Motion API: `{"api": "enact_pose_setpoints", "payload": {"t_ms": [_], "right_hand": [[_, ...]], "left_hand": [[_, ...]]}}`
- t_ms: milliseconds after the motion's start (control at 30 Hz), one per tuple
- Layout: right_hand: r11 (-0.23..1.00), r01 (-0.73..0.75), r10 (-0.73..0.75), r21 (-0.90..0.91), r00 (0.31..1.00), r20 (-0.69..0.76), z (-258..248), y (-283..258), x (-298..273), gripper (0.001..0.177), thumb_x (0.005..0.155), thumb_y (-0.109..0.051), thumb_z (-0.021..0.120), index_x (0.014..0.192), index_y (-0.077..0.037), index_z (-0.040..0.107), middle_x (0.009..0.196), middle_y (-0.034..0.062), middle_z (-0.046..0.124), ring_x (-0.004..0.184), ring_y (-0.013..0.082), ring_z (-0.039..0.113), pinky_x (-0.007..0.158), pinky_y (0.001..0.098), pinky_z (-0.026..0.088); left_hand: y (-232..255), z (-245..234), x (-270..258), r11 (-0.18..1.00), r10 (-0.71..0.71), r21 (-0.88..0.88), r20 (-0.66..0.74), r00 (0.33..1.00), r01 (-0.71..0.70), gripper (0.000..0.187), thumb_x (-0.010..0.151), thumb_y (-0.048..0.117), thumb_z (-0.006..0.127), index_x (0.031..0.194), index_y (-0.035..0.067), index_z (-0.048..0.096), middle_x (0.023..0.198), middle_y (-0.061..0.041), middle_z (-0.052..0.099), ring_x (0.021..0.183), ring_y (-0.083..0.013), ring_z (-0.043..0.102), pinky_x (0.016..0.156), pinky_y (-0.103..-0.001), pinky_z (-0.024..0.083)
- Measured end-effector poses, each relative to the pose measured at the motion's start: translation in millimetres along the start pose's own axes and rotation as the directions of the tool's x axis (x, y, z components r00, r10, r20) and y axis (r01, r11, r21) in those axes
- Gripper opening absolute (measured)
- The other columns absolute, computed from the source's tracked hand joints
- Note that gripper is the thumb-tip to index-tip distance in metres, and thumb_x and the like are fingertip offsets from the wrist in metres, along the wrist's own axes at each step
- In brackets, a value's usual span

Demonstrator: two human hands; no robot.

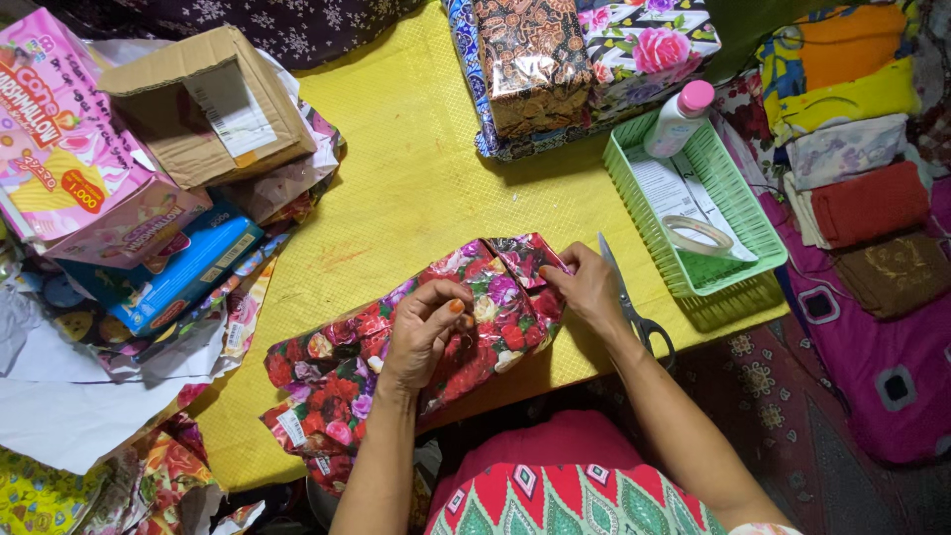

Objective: The person folds a floral-patterned wrapping paper around a rectangular item on a yellow table, then uses scissors to cut a piece of clear tape and secures the package. The wrapped item is placed on the table among other wrapped packages.

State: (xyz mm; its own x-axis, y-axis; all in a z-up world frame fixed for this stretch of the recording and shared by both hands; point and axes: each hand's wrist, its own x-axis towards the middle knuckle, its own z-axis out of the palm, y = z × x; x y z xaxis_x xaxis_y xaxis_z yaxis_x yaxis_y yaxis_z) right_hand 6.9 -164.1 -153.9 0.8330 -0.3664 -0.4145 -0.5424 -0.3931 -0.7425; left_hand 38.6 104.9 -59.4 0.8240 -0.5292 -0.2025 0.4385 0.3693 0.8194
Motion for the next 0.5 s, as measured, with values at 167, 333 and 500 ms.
{"api": "enact_pose_setpoints", "payload": {"t_ms": [167,333,500], "right_hand": [[0.882,0.098,-0.131,0.46,0.99,0.041,-10,2,-15,0.051,0.089,-0.033,0.07,0.131,-0.006,0.057,0.111,0.0112,0.071,0.09,0.0176,0.072,0.077,0.0325,0.06],[0.791,0.164,-0.188,0.589,0.982,-0.022,-14,5,-32,0.07,0.083,-0.028,0.075,0.144,-0.005,0.047,0.127,0.0109,0.063,0.105,0.0158,0.066,0.085,0.0291,0.059],[0.984,-0.044,0.086,0.17,0.966,-0.244,9,3,0,0.031,0.097,-0.034,0.073,0.114,-0.008,0.076,0.086,0.0108,0.069,0.064,0.0147,0.056,0.054,0.0313,0.042]], "left_hand": [[3,-4,0,0.996,0.024,-0.088,0.043,0.999,-0.02,0.01,0.098,0.006,0.067,0.106,0.0,0.068,0.103,-0.008,0.065,0.091,-0.0122,0.061,0.081,-0.027,0.053],[3,-5,0,0.996,0.023,-0.09,0.054,0.998,-0.018,0.011,0.097,0.005,0.068,0.106,-0.001,0.068,0.104,-0.008,0.064,0.093,-0.0131,0.06,0.081,-0.028,0.052],[3,-5,0,0.997,0.031,-0.079,0.065,0.997,-0.026,0.01,0.096,0.005,0.07,0.104,0.001,0.067,0.105,-0.008,0.065,0.094,-0.0134,0.061,0.081,-0.028,0.052]]}}
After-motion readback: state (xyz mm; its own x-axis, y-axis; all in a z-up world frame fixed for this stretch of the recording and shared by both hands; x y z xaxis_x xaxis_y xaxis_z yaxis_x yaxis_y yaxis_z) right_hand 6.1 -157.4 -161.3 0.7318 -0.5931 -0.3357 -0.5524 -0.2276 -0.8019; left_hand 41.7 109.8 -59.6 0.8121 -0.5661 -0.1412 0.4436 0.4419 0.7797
